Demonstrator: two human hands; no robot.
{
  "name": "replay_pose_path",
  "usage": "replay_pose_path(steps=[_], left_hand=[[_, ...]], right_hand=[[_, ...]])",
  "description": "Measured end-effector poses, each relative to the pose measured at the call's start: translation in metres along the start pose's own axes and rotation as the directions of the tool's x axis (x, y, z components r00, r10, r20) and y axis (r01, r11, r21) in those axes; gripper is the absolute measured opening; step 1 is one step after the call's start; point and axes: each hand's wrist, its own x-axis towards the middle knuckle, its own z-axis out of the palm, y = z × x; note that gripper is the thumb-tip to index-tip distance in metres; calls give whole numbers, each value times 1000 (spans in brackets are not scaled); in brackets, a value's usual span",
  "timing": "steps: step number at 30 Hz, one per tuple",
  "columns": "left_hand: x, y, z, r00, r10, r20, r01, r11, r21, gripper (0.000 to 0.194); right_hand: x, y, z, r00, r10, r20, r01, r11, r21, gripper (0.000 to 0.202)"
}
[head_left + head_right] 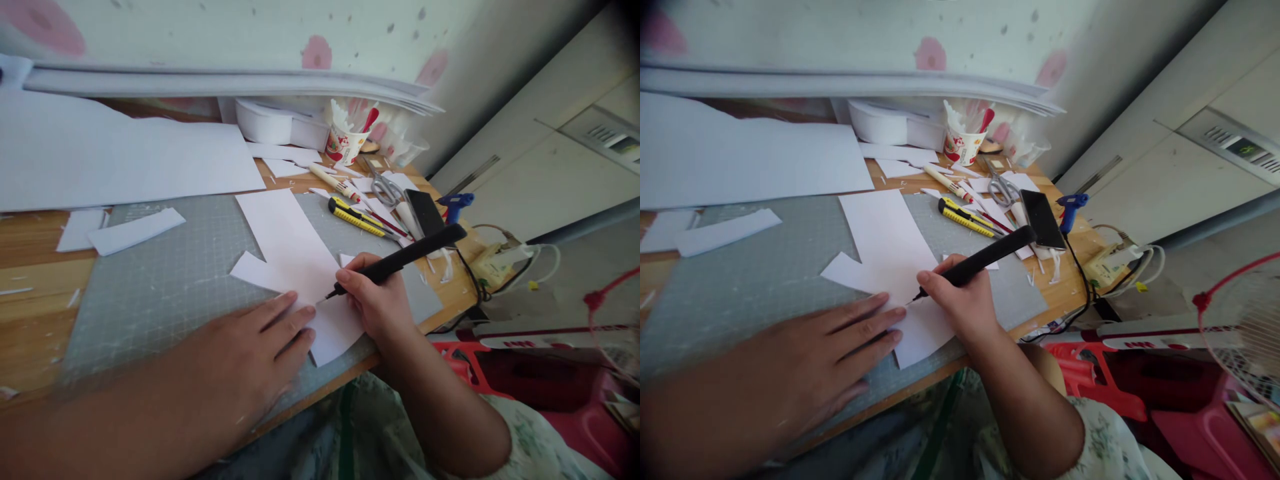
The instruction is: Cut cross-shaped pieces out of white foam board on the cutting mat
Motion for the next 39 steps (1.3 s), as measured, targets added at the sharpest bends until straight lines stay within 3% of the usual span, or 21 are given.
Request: replay_pose_path(steps=[15,22,32,39], left_hand=[[2,-2,-1,999,18,-28,-17,999,33,42],[2,0,1,999,-10,-48,11,999,34,44],[4,-2,0,999,-8,-47,8,1000,9,44],[3,-2,-2,997,-6,-76,7,1000,13,46]], right_hand=[[-1,-14,1,998,-69,0,66,965,-254,26],[4,-11,-5,996,-60,64,73,970,-233,26],[9,-11,-11,998,-35,44,44,975,-217,25],[15,-7,-19,994,-80,68,92,976,-195,23]])
